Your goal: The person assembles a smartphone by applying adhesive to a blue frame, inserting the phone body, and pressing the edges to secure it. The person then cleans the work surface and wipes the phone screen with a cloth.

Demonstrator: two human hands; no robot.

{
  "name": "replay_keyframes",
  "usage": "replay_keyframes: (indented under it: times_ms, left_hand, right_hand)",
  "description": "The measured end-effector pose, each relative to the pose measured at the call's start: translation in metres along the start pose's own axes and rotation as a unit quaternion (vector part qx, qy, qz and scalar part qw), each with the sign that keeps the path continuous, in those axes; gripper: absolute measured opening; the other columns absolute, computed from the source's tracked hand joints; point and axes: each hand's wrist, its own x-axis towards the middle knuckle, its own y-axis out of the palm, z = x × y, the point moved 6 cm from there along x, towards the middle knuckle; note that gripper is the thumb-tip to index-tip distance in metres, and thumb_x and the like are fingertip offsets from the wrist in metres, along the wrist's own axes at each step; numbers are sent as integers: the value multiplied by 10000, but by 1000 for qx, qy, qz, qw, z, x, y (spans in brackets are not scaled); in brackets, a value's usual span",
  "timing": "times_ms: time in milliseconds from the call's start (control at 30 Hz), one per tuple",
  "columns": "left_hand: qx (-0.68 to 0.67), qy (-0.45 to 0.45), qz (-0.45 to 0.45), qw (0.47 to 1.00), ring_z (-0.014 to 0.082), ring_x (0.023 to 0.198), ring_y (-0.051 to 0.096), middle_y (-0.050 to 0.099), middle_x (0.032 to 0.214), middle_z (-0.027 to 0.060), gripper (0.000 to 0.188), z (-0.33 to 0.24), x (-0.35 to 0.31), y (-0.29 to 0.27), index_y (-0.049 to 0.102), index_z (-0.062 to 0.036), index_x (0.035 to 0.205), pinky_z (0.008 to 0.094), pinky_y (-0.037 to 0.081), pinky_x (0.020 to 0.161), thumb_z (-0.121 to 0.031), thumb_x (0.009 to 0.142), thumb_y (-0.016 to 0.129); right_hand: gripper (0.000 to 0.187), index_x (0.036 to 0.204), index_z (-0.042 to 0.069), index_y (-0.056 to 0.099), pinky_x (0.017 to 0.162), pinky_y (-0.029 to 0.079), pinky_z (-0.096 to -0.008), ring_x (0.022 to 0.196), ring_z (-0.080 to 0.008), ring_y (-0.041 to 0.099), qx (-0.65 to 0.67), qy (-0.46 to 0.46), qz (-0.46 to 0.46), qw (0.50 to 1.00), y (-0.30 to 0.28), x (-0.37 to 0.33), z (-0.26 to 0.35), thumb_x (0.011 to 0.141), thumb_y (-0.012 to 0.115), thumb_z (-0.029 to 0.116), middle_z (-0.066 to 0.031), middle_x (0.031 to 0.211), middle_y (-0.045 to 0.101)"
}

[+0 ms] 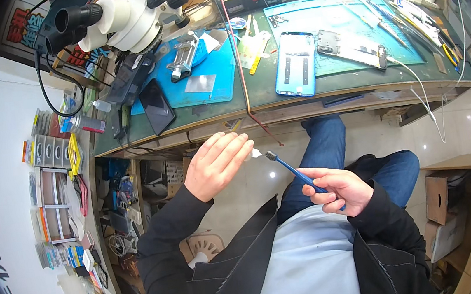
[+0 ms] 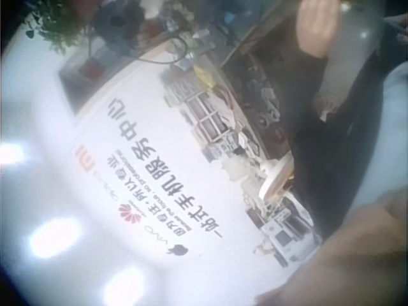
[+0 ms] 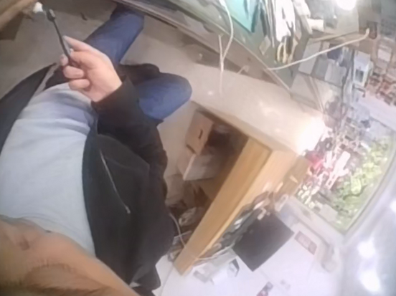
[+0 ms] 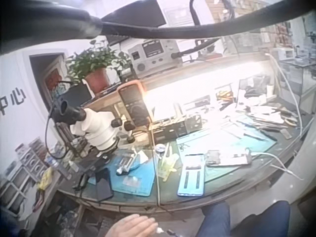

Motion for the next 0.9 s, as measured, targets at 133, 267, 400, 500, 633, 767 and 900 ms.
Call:
replay_keyframes:
  times_ms: [133, 267, 400, 500, 633, 767, 900]
  left_hand:
    - [7, -8, 2, 1000, 235, 1153, 650, 681, 1245, 82, 406, 4, 1, 0, 691, -39, 1221, 409, 524, 1031, -75, 817, 690]
    - [5, 3, -2, 1000, 231, 1150, 650, 684, 1235, 77, 399, -1, 3, -2, 694, -42, 1213, 404, 523, 1029, -76, 815, 690]
    - [12, -19, 7, 1000, 233, 1146, 652, 684, 1236, 80, 393, 4, 3, -2, 697, -47, 1209, 403, 527, 1023, -76, 818, 687]
    - [-8, -21, 13, 1000, 243, 1145, 658, 687, 1239, 88, 394, 4, 3, -4, 698, -50, 1217, 400, 531, 1022, -63, 823, 687]
    - [-133, -127, -43, 982, 296, 1151, 656, 684, 1245, 120, 462, 31, -2, 0, 655, -28, 1282, 405, 528, 1024, -39, 825, 727]
    - [-459, -353, -193, 792, 198, 1186, 634, 633, 1330, 148, 396, 100, -3, 32, 534, 8, 1317, 343, 514, 1011, -17, 953, 685]
    - [-488, -364, -284, 741, 175, 1167, 635, 646, 1264, 144, 411, 165, 26, 68, 504, 41, 1294, 314, 516, 992, -59, 956, 717]
  right_hand:
    - [538, 1581, 37, 349, 461, 291, -179, 628, -53, 337, -1, -1, -3, 1000, 0, 1, 1, 1052, 449, 37, -66, 1046, 541]
    - [544, 1582, 39, 346, 460, 295, -182, 625, -56, 336, -2, -2, -10, 1000, 1, 1, 2, 1048, 449, 35, -67, 1044, 544]
    - [550, 1586, 47, 343, 457, 298, -182, 621, -59, 334, -3, 3, -3, 1000, 0, 1, 1, 1046, 447, 36, -67, 1037, 550]
    - [550, 1585, 50, 343, 454, 300, -183, 620, -58, 330, -5, 1, -3, 1000, 0, 0, 2, 1045, 440, 37, -67, 1030, 555]
    - [544, 1577, 49, 352, 454, 299, -186, 611, -56, 324, -7, 3, -3, 1000, -1, 0, 2, 1041, 446, 41, -65, 1022, 558]
    - [511, 1544, 43, 397, 459, 299, -192, 600, -51, 331, -44, -13, -19, 999, 4, -3, 6, 1040, 473, 63, -46, 975, 558]
    - [439, 1479, 41, 477, 475, 302, -195, 606, -41, 365, -168, -109, -54, 978, 0, -5, 13, 1043, 502, 82, 7, 870, 527]
